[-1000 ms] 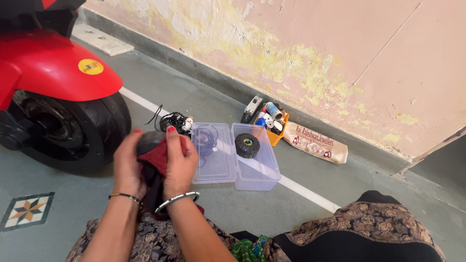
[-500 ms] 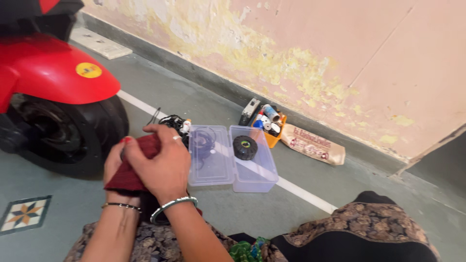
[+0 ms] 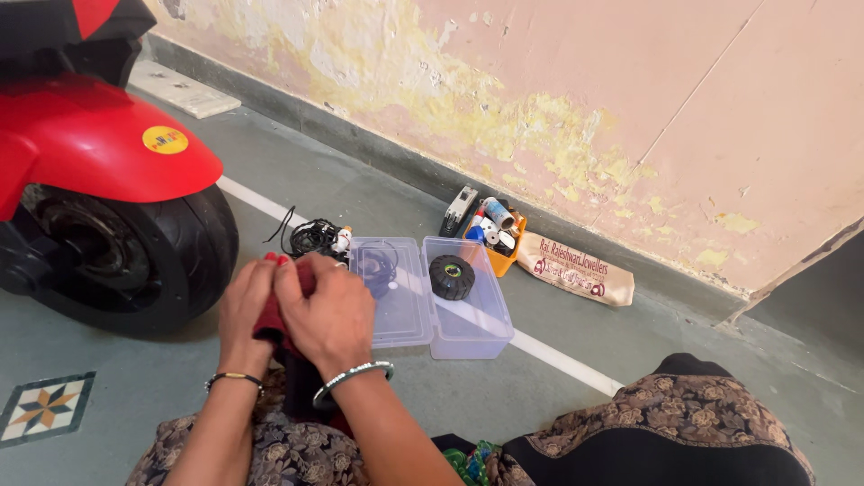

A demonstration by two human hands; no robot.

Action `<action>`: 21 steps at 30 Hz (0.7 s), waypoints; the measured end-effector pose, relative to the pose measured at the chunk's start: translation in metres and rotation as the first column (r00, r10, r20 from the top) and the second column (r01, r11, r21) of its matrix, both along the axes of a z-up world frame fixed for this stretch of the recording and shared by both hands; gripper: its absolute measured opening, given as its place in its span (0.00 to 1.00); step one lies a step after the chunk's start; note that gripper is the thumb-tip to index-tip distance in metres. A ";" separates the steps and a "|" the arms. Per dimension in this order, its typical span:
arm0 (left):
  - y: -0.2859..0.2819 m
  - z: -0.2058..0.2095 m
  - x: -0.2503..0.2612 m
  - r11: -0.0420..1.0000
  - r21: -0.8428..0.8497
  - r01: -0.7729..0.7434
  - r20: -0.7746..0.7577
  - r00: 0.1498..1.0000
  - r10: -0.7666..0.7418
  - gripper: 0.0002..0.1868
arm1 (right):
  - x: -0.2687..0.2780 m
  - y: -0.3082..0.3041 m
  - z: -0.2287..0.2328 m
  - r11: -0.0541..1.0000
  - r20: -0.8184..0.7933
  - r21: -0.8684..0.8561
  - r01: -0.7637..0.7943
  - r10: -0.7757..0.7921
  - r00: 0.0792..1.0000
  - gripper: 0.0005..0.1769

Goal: The person sits on the floor and wipes several small electronic items, including a black cylindrical object, a coiled cable, and a small black device, using a red cloth. The person places each item into a clear plastic container after wiping.

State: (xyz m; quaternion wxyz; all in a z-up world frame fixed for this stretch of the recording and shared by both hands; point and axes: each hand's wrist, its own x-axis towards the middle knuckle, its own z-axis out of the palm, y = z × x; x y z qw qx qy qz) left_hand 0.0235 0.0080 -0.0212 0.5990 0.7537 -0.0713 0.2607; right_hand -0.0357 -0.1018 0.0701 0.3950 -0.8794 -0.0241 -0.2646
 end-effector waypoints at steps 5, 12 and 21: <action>0.005 0.009 0.000 0.689 -0.718 -0.099 -0.327 0.922 -0.207 0.21 | -0.002 0.011 -0.001 0.981 0.080 0.167 -0.097 0.085 0.993 0.19; 0.010 0.012 -0.012 0.111 -0.990 0.089 0.005 0.802 -0.597 0.31 | -0.013 0.016 -0.013 0.955 0.295 0.246 -0.167 0.091 0.951 0.37; 0.001 0.007 -0.008 0.175 -0.982 0.075 -0.052 0.777 -0.627 0.25 | 0.007 0.005 -0.026 0.978 0.074 0.177 -0.106 0.094 0.993 0.27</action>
